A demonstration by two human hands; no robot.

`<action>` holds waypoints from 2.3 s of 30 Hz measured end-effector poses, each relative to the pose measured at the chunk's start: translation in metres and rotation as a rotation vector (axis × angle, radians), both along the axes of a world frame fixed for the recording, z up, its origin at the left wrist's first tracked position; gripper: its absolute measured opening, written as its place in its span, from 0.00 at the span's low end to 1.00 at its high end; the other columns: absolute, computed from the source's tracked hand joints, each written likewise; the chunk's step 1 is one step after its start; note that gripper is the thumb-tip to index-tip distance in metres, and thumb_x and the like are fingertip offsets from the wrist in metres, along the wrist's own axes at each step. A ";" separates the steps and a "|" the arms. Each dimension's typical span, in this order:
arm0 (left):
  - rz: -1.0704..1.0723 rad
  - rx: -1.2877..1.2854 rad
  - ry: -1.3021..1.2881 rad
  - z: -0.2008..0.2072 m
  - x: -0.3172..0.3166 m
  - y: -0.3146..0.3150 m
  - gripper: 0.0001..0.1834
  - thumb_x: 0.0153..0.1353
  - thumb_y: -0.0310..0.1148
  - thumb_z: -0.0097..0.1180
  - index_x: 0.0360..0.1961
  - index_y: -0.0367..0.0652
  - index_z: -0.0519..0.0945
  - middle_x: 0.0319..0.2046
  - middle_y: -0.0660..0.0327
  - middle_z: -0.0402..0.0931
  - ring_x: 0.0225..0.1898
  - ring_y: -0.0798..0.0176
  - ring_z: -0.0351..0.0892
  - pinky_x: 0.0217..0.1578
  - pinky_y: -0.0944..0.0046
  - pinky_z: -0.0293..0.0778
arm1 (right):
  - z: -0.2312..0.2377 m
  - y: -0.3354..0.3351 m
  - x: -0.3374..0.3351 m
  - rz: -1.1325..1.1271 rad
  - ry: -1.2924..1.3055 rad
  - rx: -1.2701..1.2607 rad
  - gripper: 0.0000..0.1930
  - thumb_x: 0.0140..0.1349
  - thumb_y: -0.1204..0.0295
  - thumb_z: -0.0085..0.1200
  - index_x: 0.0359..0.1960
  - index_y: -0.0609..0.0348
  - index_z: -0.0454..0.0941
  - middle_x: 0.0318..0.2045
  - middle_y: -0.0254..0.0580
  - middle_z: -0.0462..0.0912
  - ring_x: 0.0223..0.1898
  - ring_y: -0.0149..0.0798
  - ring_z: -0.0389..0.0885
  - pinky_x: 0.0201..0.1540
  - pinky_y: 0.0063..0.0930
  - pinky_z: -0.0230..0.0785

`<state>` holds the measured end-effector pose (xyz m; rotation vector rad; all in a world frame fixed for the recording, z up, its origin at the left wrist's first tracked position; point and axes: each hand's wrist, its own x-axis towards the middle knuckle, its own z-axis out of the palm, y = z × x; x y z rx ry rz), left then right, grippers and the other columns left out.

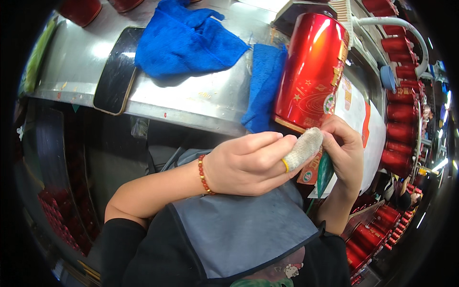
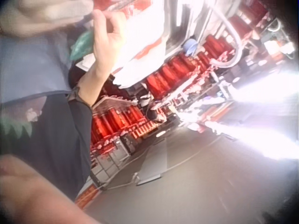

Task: The person picks up a red cylindrical can and wipes its surface with a green sponge, then uses a blue cloth to dry it. The person repeats this process on multiple cans, rotating each can to clean all sides before placing it back on the counter.

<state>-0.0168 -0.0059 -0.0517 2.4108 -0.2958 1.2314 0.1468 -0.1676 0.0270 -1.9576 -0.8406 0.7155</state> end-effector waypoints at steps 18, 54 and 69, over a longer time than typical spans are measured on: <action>0.118 -0.175 0.219 -0.014 -0.021 0.001 0.29 0.50 0.27 0.66 0.57 0.36 0.82 0.50 0.52 0.81 0.49 0.51 0.78 0.47 0.56 0.78 | 0.001 -0.003 0.004 -0.006 0.069 -0.031 0.08 0.64 0.76 0.64 0.29 0.66 0.80 0.30 0.35 0.78 0.33 0.28 0.72 0.39 0.21 0.63; 0.010 -0.452 0.389 0.009 0.026 0.027 0.48 0.53 0.28 0.73 0.74 0.34 0.62 0.70 0.42 0.66 0.67 0.43 0.71 0.65 0.52 0.68 | -0.005 -0.010 0.008 -0.012 0.121 0.025 0.08 0.64 0.74 0.66 0.31 0.66 0.83 0.31 0.32 0.78 0.28 0.21 0.74 0.32 0.18 0.64; -0.102 -0.049 0.015 0.009 0.014 0.007 0.24 0.40 0.24 0.66 0.44 0.43 0.90 0.44 0.63 0.82 0.53 0.56 0.76 0.45 0.58 0.82 | -0.013 -0.009 0.014 0.025 0.223 0.033 0.06 0.65 0.73 0.65 0.31 0.64 0.84 0.32 0.31 0.76 0.30 0.22 0.75 0.34 0.19 0.65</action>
